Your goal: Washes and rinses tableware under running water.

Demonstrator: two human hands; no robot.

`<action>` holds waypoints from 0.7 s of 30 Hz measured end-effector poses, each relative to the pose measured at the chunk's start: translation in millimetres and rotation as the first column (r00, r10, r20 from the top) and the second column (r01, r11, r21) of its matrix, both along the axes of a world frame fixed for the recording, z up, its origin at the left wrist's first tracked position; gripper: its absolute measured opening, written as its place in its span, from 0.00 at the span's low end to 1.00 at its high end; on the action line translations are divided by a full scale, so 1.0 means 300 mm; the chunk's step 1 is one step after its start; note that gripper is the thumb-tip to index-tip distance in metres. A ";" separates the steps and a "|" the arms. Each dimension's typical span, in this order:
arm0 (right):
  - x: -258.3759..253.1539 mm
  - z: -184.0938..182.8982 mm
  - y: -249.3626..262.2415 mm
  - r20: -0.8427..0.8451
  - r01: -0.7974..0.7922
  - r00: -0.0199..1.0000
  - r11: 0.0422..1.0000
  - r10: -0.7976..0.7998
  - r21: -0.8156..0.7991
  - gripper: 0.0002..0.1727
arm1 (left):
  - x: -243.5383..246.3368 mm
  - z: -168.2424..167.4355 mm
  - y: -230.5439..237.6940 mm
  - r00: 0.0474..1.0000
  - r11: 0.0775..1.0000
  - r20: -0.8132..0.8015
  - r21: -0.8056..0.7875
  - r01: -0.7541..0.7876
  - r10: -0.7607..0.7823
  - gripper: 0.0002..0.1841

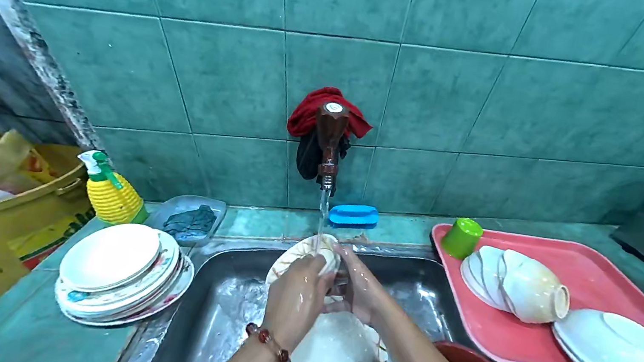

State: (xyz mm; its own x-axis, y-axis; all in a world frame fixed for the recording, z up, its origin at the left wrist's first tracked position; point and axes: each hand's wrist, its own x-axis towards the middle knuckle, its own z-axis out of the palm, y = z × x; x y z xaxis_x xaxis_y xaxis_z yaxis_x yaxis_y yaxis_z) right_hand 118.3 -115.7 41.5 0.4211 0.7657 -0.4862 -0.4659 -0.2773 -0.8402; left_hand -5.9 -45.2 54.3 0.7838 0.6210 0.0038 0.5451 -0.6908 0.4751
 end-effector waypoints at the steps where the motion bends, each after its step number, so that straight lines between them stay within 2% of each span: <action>1: -0.011 -0.007 0.020 0.028 0.076 0.997 0.997 -0.076 -0.027 0.33 | -0.010 -0.024 -0.015 0.998 0.994 0.025 0.086 0.062 -0.064 0.20; 3: -0.023 -0.019 0.052 0.084 0.201 0.977 0.976 -0.195 -0.079 0.30 | -0.041 -0.073 -0.013 0.985 0.985 0.116 0.128 0.115 -0.130 0.22; 4: -0.022 -0.023 0.060 0.106 0.217 0.972 0.972 -0.208 -0.090 0.30 | -0.062 -0.105 -0.002 0.969 0.991 0.225 0.109 0.075 -0.098 0.23; 6: -0.014 -0.015 0.069 0.068 0.197 0.979 0.977 -0.192 -0.082 0.28 | -0.099 -0.159 0.025 0.873 0.992 0.473 -0.030 -0.121 0.121 0.24; 7: -0.017 -0.006 0.074 0.028 0.184 0.983 0.980 -0.182 -0.077 0.27 | -0.111 -0.174 0.039 0.779 0.957 0.557 -0.198 -0.212 0.287 0.26; 8: -0.022 -0.001 0.080 -0.013 0.163 0.986 0.984 -0.164 -0.074 0.25 | -0.121 -0.173 0.050 0.689 0.862 0.547 -0.448 -0.239 0.475 0.30; 9: -0.027 0.001 0.088 -0.035 0.129 0.991 0.989 -0.132 -0.074 0.25 | -0.127 -0.162 0.060 0.611 0.687 0.469 -0.705 -0.176 0.638 0.31; 10: -0.032 0.003 0.096 -0.001 0.082 0.997 0.993 -0.082 -0.088 0.24 | -0.129 -0.141 0.065 0.562 0.472 0.363 -0.880 -0.055 0.743 0.32; 11: -0.038 0.007 0.105 0.113 0.026 0.993 0.992 -0.011 -0.126 0.24 | -0.126 -0.123 0.068 0.517 0.293 0.274 -0.955 0.045 0.811 0.33; 12: -0.044 0.017 0.114 0.324 -0.036 0.941 0.978 0.103 -0.207 0.25 | -0.123 -0.112 0.075 0.487 0.186 0.211 -0.978 0.100 0.847 0.32; 13: -0.049 0.033 0.123 0.562 -0.071 0.785 0.940 0.259 -0.334 0.27 | -0.122 -0.109 0.080 0.470 0.144 0.178 -0.984 0.108 0.864 0.31; 14: -0.059 0.048 0.131 0.728 -0.050 0.550 0.886 0.409 -0.461 0.30 | -0.120 -0.113 0.082 0.464 0.141 0.167 -0.986 0.090 0.870 0.32; 15: -0.070 0.054 0.139 0.791 -0.018 0.312 0.836 0.526 -0.549 0.35 | -0.117 -0.116 0.080 0.471 0.162 0.175 -0.984 0.068 0.864 0.33; 16: -0.079 0.044 0.150 0.801 -0.001 0.128 0.808 0.584 -0.589 0.40 | -0.111 -0.118 0.075 0.492 0.187 0.185 -0.981 0.046 0.851 0.34; 17: -0.087 0.028 0.166 0.796 0.010 0.005 0.796 0.605 -0.605 0.46 | -0.101 -0.119 0.068 0.516 0.203 0.189 -0.979 0.030 0.835 0.34; 18: -0.101 0.017 0.185 0.795 0.015 -0.037 0.796 0.605 -0.605 0.52 | -0.088 -0.118 0.062 0.541 0.202 0.187 -0.979 0.032 0.820 0.35; 19: -0.120 0.013 0.198 0.814 -0.010 -0.019 0.814 0.580 -0.580 0.55 | -0.073 -0.117 0.056 0.557 0.188 0.181 -0.981 0.044 0.811 0.35; 20: -0.141 0.025 0.200 0.823 -0.074 0.027 0.823 0.567 -0.564 0.55 | -0.061 -0.117 0.052 0.559 0.164 0.171 -0.984 0.064 0.811 0.36; 21: -0.157 0.040 0.194 0.820 -0.175 0.049 0.813 0.570 -0.555 0.50 | -0.052 -0.119 0.052 0.550 0.141 0.164 -0.987 0.084 0.819 0.36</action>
